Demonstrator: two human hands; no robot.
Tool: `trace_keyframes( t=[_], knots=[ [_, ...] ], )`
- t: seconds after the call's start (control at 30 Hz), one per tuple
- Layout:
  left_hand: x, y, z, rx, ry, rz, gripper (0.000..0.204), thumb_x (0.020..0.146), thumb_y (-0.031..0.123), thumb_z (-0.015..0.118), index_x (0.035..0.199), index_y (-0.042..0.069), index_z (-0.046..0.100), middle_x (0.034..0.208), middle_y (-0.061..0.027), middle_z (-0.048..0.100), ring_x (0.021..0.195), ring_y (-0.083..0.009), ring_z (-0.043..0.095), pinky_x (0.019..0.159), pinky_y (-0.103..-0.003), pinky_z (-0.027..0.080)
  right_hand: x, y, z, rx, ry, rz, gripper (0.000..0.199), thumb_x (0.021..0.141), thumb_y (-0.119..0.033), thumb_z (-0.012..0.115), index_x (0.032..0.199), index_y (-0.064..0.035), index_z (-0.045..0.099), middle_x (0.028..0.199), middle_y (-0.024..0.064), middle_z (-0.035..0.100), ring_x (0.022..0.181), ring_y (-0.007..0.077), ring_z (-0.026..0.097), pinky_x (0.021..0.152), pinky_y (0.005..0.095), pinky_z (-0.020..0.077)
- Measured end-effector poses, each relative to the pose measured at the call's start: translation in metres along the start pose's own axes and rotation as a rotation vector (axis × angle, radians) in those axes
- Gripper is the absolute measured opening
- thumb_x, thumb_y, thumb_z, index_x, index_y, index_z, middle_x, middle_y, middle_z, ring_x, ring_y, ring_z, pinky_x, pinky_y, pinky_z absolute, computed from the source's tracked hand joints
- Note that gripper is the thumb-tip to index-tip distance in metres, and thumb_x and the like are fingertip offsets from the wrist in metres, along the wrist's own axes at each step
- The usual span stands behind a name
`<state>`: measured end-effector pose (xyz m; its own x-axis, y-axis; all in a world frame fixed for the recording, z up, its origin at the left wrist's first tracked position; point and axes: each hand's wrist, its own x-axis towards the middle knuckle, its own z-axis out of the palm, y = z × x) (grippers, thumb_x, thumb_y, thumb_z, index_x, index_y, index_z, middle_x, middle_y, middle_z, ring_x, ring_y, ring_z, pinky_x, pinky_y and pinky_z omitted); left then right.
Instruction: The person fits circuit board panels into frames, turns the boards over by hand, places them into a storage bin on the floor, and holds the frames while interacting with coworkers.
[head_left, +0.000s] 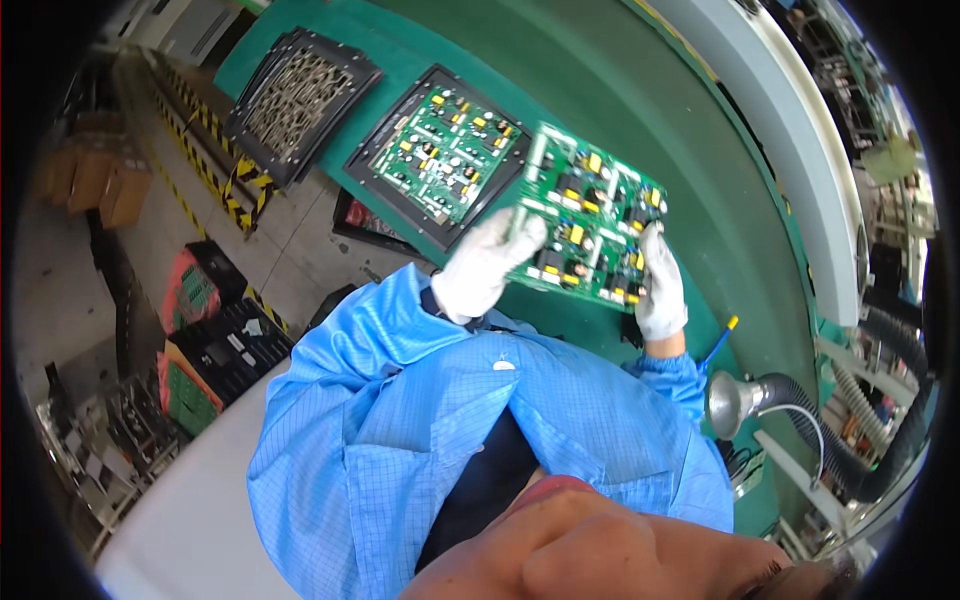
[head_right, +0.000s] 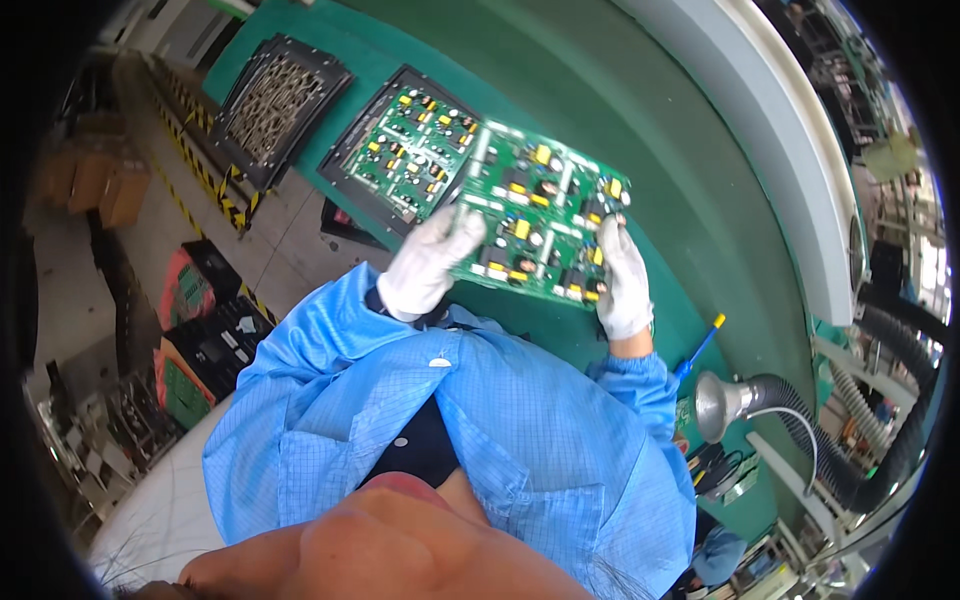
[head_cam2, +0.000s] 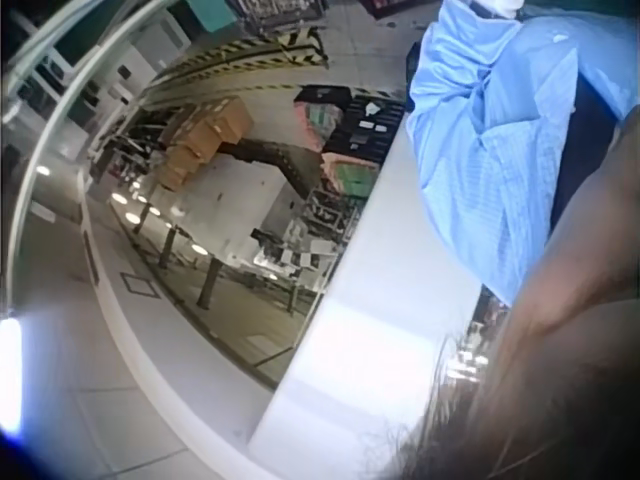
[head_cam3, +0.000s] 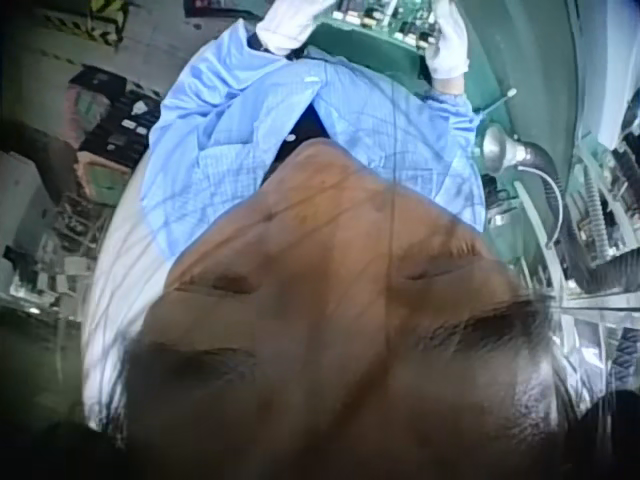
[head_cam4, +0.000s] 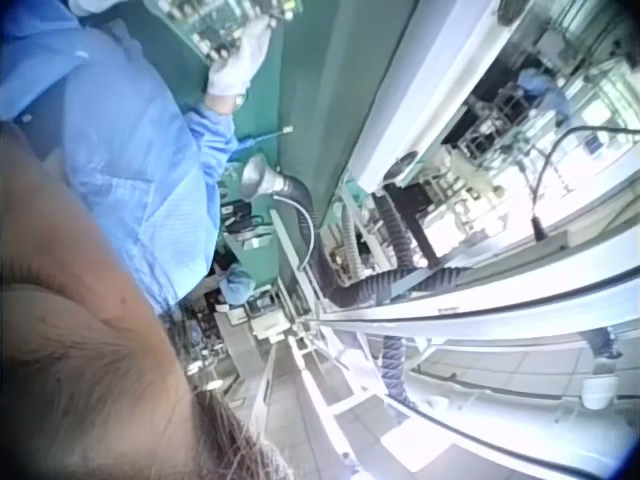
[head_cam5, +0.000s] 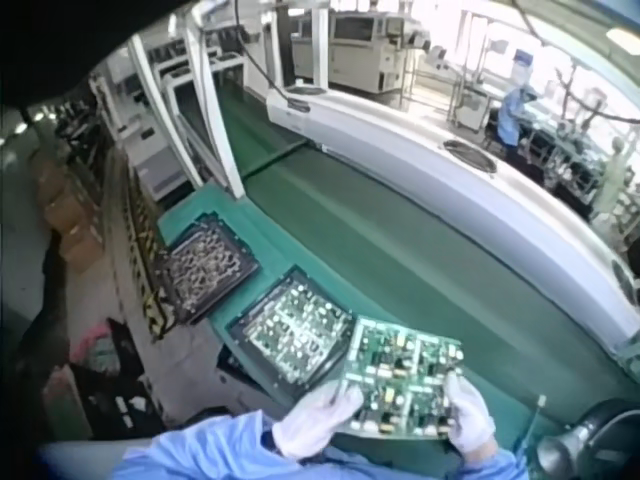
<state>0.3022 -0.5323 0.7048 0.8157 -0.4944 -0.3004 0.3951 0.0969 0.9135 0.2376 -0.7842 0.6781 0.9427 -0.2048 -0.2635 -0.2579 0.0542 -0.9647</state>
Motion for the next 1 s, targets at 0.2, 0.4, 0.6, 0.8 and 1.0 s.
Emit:
trace_keyframes(
  t=[0.2, 0.4, 0.6, 0.8, 1.0],
  knots=[
    [-0.012, -0.048, -0.043, 0.13, 0.024, -0.271, 0.089, 0.089, 0.058, 0.059, 0.145, -0.006, 0.031, 0.117, -0.019, 0.06, 0.098, -0.0275, 0.064, 0.081, -0.035, 0.054, -0.041, 0.022, -0.013, 0.359, 0.206, 0.204, 0.047, 0.103, -0.03, 0.046, 0.134, 0.0052, 0.048, 0.126, 0.0115, 0.059, 0.111, 0.0165, 0.06, 0.095, 0.0306, 0.05],
    [-0.037, -0.107, -0.134, 0.034, 0.51, -0.216, 0.074, 0.091, 0.046, 0.063, 0.142, -0.001, 0.038, 0.126, -0.0172, 0.058, 0.092, -0.0248, 0.066, 0.074, -0.033, 0.055, -0.055, 0.026, -0.031, 0.296, 0.276, 0.143, 0.045, 0.102, -0.031, 0.048, 0.13, 0.0044, 0.049, 0.12, 0.0101, 0.061, 0.105, 0.0156, 0.062, 0.09, 0.0299, 0.0526],
    [-0.008, -0.07, -0.116, 0.634, 0.578, -0.024, 0.059, 0.088, 0.039, 0.065, 0.133, 0.004, 0.051, 0.116, -0.0168, 0.065, 0.089, -0.0264, 0.067, 0.078, -0.035, 0.054, -0.032, 0.044, -0.005, 0.293, 0.308, 0.124, 0.046, 0.097, -0.03, 0.06, 0.125, 0.0043, 0.049, 0.115, 0.009, 0.061, 0.101, 0.0146, 0.061, 0.088, 0.0295, 0.0513],
    [0.017, -0.075, -0.08, 1.283, 0.415, 0.154, 0.058, 0.086, 0.036, 0.065, 0.134, 0.007, 0.049, 0.126, -0.0158, 0.058, 0.116, -0.0338, 0.056, 0.099, -0.045, 0.044, -0.031, 0.064, -0.013, 0.137, 0.241, 0.077, 0.042, 0.096, -0.028, 0.061, 0.121, 0.0042, 0.052, 0.112, 0.0081, 0.061, 0.106, 0.0149, 0.058, 0.094, 0.0327, 0.0469],
    [0.064, -0.087, -0.099, 1.774, 0.31, 0.039, 0.055, 0.092, 0.023, 0.057, 0.144, 0.02, 0.04, 0.142, -0.0065, 0.045, 0.132, -0.036, 0.039, 0.108, -0.056, 0.032, -0.036, 0.064, -0.015, 0.313, 0.232, 0.187, 0.04, 0.096, -0.028, 0.061, 0.119, 0.0032, 0.054, 0.114, 0.0069, 0.061, 0.107, 0.0143, 0.056, 0.099, 0.0319, 0.0418]
  ],
)
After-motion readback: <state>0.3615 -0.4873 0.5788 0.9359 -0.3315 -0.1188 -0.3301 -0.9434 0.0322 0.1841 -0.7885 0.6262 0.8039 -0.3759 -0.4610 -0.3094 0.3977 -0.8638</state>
